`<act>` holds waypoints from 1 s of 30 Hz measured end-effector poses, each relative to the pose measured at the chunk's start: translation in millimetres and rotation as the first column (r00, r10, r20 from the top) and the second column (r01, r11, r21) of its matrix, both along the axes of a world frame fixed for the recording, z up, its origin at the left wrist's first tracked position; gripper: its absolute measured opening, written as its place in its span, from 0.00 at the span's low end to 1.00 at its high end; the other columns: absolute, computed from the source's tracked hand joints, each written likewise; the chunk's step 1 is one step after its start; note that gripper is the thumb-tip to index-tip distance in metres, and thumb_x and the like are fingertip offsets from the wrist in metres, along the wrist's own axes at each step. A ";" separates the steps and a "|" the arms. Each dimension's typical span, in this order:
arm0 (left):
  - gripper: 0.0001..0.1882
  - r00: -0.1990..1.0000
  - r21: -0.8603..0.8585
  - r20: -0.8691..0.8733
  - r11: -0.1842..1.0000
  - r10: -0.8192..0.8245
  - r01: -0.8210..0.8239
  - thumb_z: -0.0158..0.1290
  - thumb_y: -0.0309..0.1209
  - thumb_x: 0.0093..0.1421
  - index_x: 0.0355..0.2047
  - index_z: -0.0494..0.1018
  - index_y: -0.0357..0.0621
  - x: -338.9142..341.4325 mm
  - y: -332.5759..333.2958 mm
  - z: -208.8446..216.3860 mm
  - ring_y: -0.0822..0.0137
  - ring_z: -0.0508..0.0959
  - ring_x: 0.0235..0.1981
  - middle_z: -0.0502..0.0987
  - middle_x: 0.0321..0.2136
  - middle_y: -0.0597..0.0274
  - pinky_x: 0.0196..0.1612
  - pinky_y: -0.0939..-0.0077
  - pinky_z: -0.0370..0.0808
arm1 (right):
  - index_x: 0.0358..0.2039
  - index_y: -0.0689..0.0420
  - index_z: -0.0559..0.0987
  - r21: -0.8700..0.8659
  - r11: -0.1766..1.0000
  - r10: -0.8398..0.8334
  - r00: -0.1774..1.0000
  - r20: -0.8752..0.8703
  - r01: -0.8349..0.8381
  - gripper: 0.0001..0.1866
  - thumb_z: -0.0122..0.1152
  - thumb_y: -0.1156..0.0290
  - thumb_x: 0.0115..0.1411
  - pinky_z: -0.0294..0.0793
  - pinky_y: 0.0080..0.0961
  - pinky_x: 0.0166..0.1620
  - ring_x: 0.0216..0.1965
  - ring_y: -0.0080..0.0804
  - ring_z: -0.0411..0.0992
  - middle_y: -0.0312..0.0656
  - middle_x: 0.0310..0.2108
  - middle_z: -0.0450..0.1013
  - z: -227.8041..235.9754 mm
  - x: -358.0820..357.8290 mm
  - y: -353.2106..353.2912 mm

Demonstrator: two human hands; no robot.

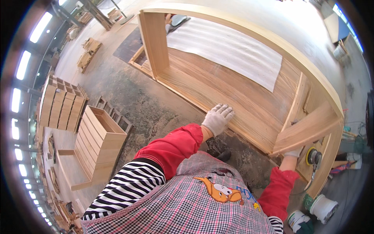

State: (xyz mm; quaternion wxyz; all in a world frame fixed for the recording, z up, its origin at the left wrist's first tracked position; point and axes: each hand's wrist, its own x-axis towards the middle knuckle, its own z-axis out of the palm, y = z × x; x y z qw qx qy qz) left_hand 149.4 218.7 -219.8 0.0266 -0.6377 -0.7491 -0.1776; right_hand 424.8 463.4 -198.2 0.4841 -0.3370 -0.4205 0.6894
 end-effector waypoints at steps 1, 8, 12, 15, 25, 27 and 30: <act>0.32 0.999 -0.027 -0.038 1.000 0.007 -0.008 0.60 0.34 0.45 0.53 0.70 0.48 -2.0 0.6 -2.9 0.58 0.68 0.59 0.71 0.56 0.57 0.64 0.59 0.60 | 0.57 0.51 0.63 -0.024 0.996 0.084 0.989 -0.123 -0.088 0.23 0.38 0.51 0.68 0.61 0.38 0.59 0.54 0.39 0.62 0.43 0.52 0.63 -6.9 0.1 9.8; 0.36 0.999 -0.101 -0.044 0.995 -0.006 0.001 0.60 0.33 0.46 0.58 0.65 0.50 -7.7 -14.0 -16.2 0.57 0.63 0.63 0.67 0.59 0.56 0.67 0.59 0.55 | 0.44 0.53 0.70 0.030 0.892 0.404 0.766 -0.500 -0.450 0.23 0.38 0.48 0.65 0.66 0.41 0.49 0.40 0.43 0.65 0.48 0.37 0.67 -18.7 7.4 13.4; 0.35 0.997 -0.122 0.077 0.992 -0.006 0.015 0.61 0.34 0.49 0.58 0.65 0.46 -4.2 -20.9 1.9 0.52 0.61 0.63 0.64 0.61 0.54 0.67 0.59 0.56 | 0.38 0.56 0.72 -0.216 0.929 0.171 0.867 -0.468 -0.300 0.22 0.44 0.49 0.62 0.69 0.38 0.41 0.33 0.45 0.66 0.48 0.30 0.67 -6.8 7.8 -10.5; 0.37 0.847 -0.244 0.530 0.950 -0.036 0.194 0.60 0.37 0.54 0.63 0.60 0.47 -10.3 -29.8 42.9 0.53 0.61 0.64 0.61 0.62 0.51 0.66 0.60 0.57 | 0.40 0.57 0.72 -0.137 0.927 0.255 0.855 -0.451 -0.348 0.21 0.49 0.50 0.60 0.68 0.38 0.44 0.36 0.46 0.66 0.49 0.33 0.67 -15.3 14.2 -18.8; 0.43 -0.198 0.513 0.683 0.655 -0.703 -0.555 0.59 0.35 0.58 0.65 0.44 0.44 -18.6 -90.1 229.4 0.54 0.67 0.59 0.63 0.60 0.48 0.60 0.60 0.66 | 0.52 0.54 0.68 -0.084 0.944 0.308 0.942 -0.132 -0.320 0.27 0.57 0.52 0.58 0.61 0.37 0.56 0.51 0.48 0.60 0.49 0.49 0.63 -5.3 4.7 -129.7; 0.36 -0.143 0.506 0.690 0.614 -0.709 -0.606 0.60 0.28 0.54 0.61 0.56 0.40 -32.9 -99.2 231.0 0.57 0.70 0.57 0.68 0.57 0.50 0.59 0.62 0.68 | 0.55 0.54 0.67 -0.046 0.931 0.364 0.931 0.011 -0.363 0.29 0.58 0.52 0.57 0.60 0.36 0.58 0.54 0.48 0.59 0.48 0.53 0.62 -3.6 -5.4 -169.9; 0.26 -0.137 0.590 0.662 0.626 -0.737 -0.510 0.58 0.24 0.55 0.55 0.68 0.36 -63.8 -107.6 223.2 0.63 0.75 0.52 0.73 0.53 0.54 0.57 0.64 0.72 | 0.58 0.53 0.66 0.044 0.864 0.474 0.840 0.264 -0.501 0.32 0.61 0.53 0.56 0.58 0.36 0.62 0.59 0.49 0.57 0.48 0.57 0.61 -4.8 -21.6 -242.3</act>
